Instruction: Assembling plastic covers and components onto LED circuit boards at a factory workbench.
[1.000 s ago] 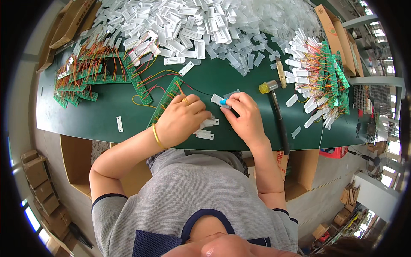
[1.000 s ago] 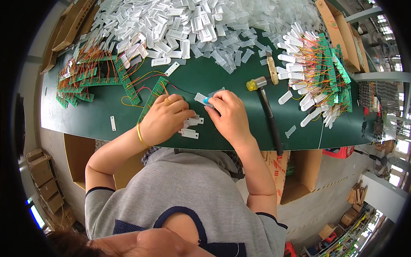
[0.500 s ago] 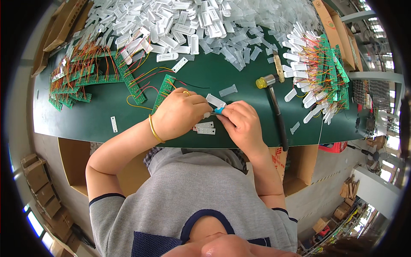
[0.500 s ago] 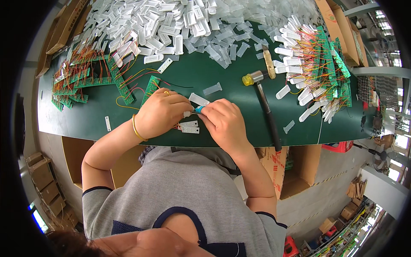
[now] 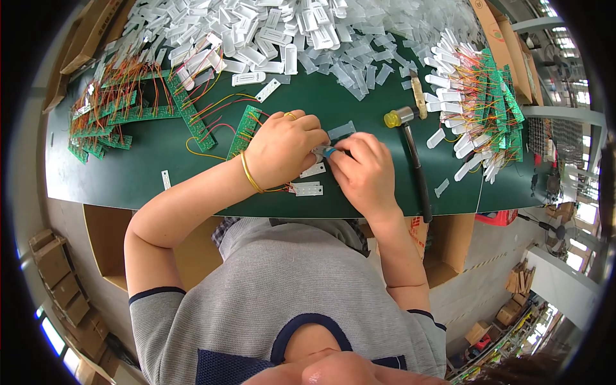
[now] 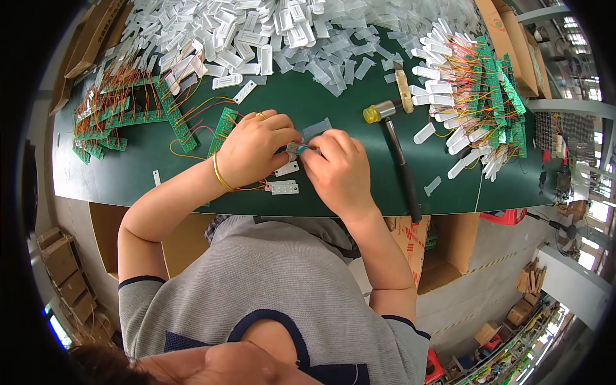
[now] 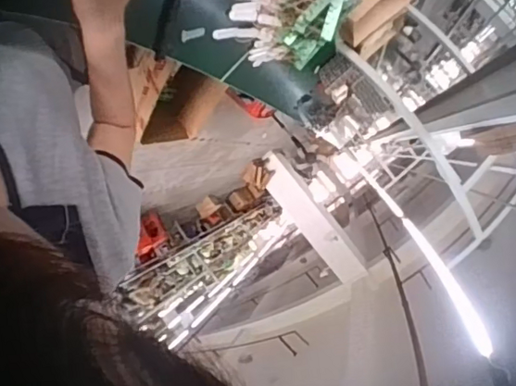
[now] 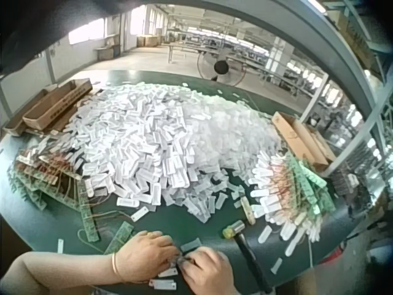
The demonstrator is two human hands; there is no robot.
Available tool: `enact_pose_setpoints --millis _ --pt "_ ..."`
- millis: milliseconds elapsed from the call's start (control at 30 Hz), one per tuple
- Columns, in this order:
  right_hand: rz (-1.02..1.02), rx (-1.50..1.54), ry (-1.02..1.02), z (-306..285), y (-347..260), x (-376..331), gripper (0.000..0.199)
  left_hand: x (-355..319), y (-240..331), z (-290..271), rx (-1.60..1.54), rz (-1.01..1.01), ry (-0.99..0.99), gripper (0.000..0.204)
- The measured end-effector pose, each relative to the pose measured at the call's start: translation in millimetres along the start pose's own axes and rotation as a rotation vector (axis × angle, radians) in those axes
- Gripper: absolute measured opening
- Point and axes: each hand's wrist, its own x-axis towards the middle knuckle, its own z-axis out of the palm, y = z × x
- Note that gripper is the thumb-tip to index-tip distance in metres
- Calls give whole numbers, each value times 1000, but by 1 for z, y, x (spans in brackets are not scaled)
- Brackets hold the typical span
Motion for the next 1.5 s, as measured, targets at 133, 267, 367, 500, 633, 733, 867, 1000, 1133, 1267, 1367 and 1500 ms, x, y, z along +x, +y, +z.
enact_pose_setpoints --millis 133,267,367,500,633,733,867,1000,1133,1267,1367,1500 --pt "37 17 -8 8 0 -14 18 -4 2 -5 15 -29 72 27" --pt "87 81 -24 12 0 -19 19 -7 -1 -9 131 -99 79 17" --pt "88 89 -45 11 1 -19 20 -2 -4 -9 7 -173 49 12" --pt "82 106 -51 11 3 -20 21 7 -5 -6 62 -184 75 15" --pt "147 97 -58 8 4 -23 20 -6 10 -7 92 -112 106 31" --pt "150 94 -28 10 3 -23 19 -15 11 -1 91 -92 114 44" --pt "150 86 -36 9 2 -19 17 -17 9 8 91 -7 175 45" --pt "150 117 1 6 6 -11 14 -14 8 6 80 -74 129 43" --pt "358 -75 36 10 12 2 32 -12 10 3 28 -119 112 42" --pt "413 -233 32 27 20 19 40 -12 12 1 47 -131 110 41" --pt "364 -212 52 21 19 16 40 -13 11 2 23 -129 122 40" --pt "251 -100 140 19 22 10 41 -13 9 4 16 -119 137 38"
